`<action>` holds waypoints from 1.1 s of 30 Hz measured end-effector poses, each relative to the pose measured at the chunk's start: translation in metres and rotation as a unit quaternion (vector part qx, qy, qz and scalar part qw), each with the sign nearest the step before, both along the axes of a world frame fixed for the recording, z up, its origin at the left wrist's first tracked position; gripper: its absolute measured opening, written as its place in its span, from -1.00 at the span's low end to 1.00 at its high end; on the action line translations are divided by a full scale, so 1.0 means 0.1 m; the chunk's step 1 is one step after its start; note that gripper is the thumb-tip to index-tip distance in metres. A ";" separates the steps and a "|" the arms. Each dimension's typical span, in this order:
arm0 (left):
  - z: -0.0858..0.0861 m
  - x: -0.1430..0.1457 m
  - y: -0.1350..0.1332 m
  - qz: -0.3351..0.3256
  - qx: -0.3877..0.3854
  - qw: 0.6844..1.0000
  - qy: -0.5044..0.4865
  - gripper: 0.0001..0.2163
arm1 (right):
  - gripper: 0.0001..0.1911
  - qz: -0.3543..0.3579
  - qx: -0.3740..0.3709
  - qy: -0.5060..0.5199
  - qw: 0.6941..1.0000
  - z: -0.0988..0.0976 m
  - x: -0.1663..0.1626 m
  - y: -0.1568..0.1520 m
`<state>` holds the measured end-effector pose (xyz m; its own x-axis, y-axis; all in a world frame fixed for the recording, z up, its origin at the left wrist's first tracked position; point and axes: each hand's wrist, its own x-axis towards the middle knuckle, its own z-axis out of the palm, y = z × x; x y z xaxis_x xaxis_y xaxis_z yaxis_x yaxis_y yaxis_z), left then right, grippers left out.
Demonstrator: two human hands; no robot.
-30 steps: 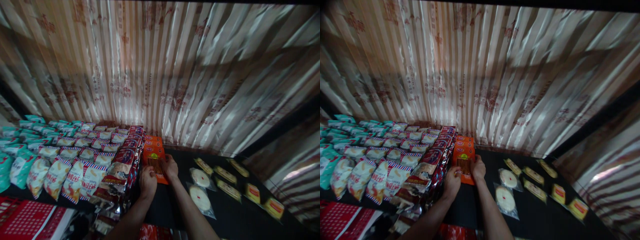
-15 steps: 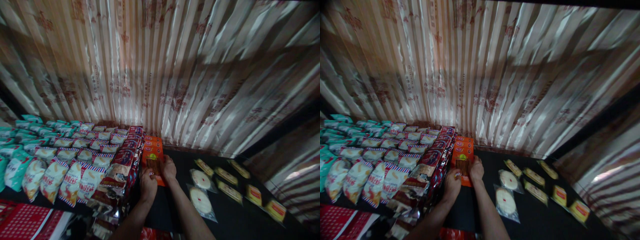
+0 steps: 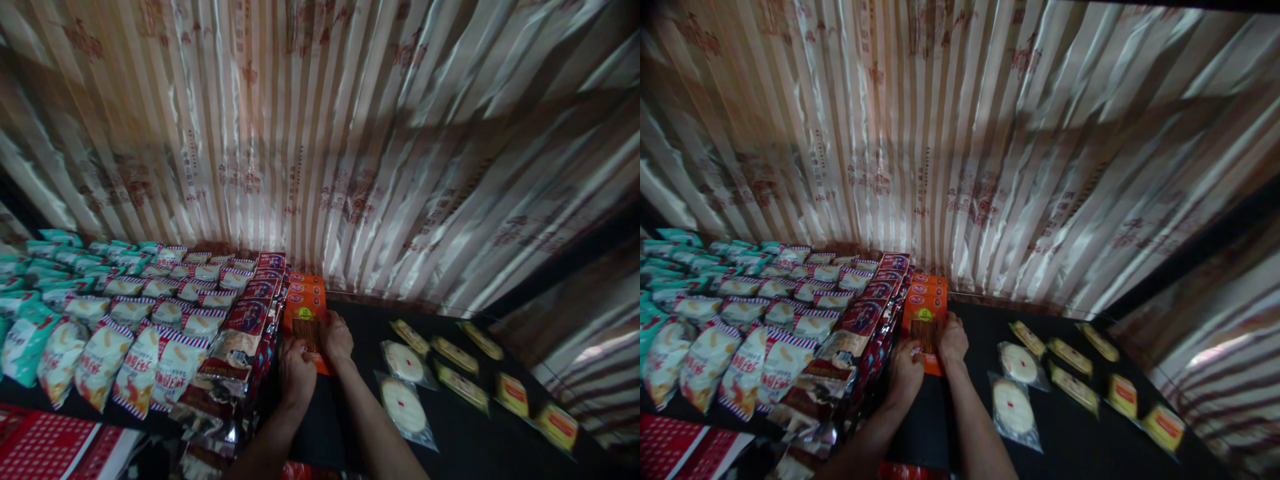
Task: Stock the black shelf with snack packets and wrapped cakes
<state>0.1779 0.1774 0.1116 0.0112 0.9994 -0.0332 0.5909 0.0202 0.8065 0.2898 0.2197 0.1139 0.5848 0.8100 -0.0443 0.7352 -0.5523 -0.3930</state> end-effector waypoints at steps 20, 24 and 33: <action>0.07 0.00 -0.06 -0.046 -0.046 0.997 0.044 -0.58 | -0.64 -0.016 -0.009 -0.010 1.000 0.02 -0.04 -0.05; 0.07 -0.02 -0.12 -0.054 -0.005 0.997 0.048 -0.58 | -0.62 -0.011 0.014 -0.026 0.999 0.02 -0.06 -0.11; 0.11 -0.25 -0.80 -0.123 0.095 0.984 -0.084 -0.61 | -0.55 -0.006 0.202 0.071 0.977 0.10 -0.31 -0.82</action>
<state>0.1526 0.0973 0.1223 0.2424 0.9538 0.1775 0.4165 -0.2676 0.8689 0.2585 0.1381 0.1239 0.6056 0.7711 0.1968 0.6523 -0.3394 -0.6777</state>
